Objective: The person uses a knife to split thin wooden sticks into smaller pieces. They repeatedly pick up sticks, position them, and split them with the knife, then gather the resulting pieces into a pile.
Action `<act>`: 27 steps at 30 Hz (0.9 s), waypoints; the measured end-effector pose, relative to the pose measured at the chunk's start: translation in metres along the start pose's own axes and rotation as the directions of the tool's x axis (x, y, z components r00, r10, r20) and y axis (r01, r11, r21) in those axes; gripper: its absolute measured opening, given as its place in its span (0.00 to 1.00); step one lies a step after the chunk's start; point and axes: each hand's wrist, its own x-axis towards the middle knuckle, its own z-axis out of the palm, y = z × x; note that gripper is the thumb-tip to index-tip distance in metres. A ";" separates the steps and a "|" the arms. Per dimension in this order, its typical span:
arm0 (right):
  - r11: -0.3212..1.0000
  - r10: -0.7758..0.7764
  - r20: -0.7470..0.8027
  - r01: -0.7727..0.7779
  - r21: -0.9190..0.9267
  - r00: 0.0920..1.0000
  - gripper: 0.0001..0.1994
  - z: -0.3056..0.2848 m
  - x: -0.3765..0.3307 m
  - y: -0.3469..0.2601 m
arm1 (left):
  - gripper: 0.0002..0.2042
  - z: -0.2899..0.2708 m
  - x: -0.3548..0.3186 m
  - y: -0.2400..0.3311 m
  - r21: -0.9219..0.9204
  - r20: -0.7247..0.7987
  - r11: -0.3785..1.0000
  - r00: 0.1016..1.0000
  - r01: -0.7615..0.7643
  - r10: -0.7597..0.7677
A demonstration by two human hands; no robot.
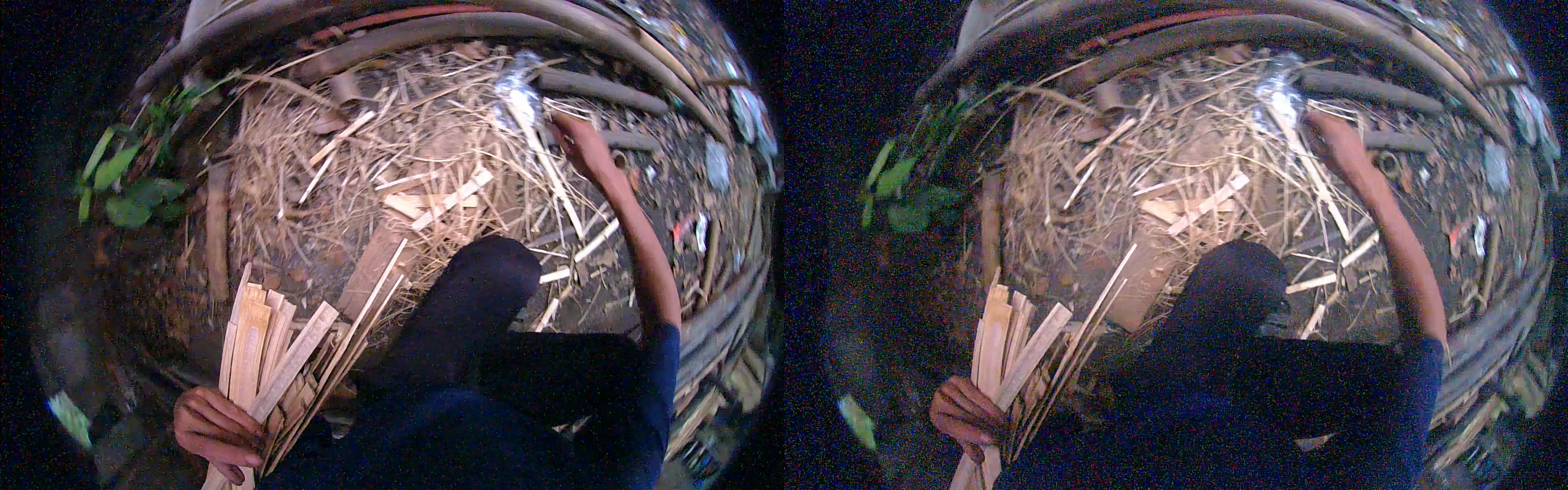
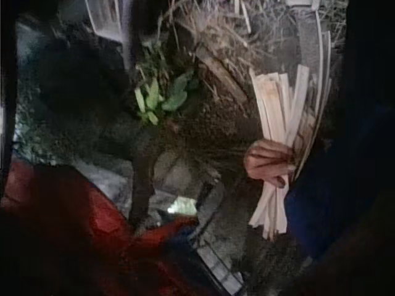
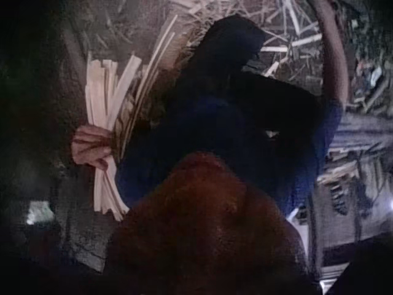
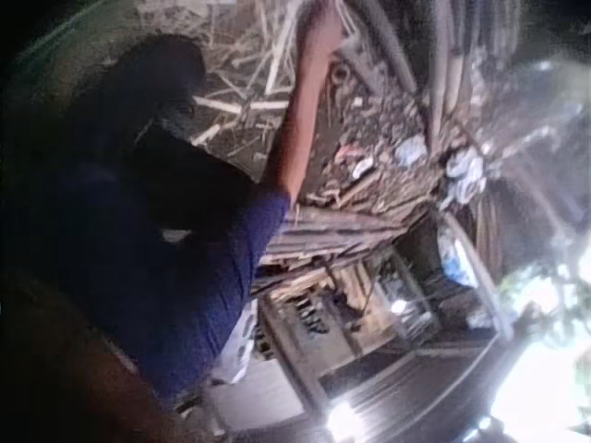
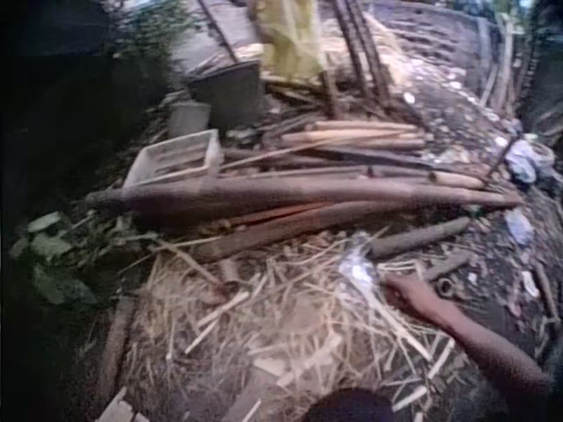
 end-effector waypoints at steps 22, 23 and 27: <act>0.933 -0.360 0.533 0.278 0.230 0.766 0.45 0.149 0.062 -0.083 | 0.23 0.106 -0.059 0.048 0.014 -0.272 0.983 0.947 0.182 -0.172; 0.949 -0.313 0.657 0.261 0.179 0.686 0.46 0.131 0.039 -0.135 | 0.22 0.112 -0.059 0.048 0.040 -0.313 0.985 0.938 0.167 -0.147; 0.878 -0.404 0.732 0.458 0.141 0.549 0.32 0.120 0.000 -0.150 | 0.22 0.106 -0.047 0.046 0.114 -0.313 0.992 0.950 0.058 -0.019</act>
